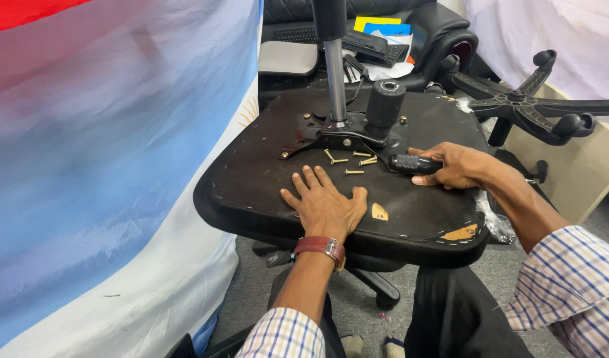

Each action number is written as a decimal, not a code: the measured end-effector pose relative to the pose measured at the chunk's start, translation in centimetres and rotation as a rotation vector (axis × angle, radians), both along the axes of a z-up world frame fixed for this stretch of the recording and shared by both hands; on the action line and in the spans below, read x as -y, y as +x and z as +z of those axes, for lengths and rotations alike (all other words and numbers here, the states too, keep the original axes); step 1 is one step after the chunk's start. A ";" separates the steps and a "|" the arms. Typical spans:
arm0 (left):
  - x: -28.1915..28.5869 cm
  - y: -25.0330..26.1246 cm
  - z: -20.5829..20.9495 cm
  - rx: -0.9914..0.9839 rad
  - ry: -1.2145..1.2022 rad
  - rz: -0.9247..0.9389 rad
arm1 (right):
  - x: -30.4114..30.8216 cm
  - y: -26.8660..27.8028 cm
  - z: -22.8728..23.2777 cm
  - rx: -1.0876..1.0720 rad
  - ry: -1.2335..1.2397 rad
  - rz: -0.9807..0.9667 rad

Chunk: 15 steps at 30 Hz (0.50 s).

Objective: The person is assembling a chair by attaching the seat to the base using a screwdriver and screws. They align the seat, insert screws, and tighten them to secure the connection.

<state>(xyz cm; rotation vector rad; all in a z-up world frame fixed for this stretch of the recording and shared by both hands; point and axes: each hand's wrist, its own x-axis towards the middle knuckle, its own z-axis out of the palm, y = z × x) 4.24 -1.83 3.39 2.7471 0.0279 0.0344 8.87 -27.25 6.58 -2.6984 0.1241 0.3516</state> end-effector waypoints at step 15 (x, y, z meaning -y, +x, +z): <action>3.2 -2.1 0.8 -0.016 0.077 0.092 | 2.6 2.0 -1.3 0.094 0.019 0.100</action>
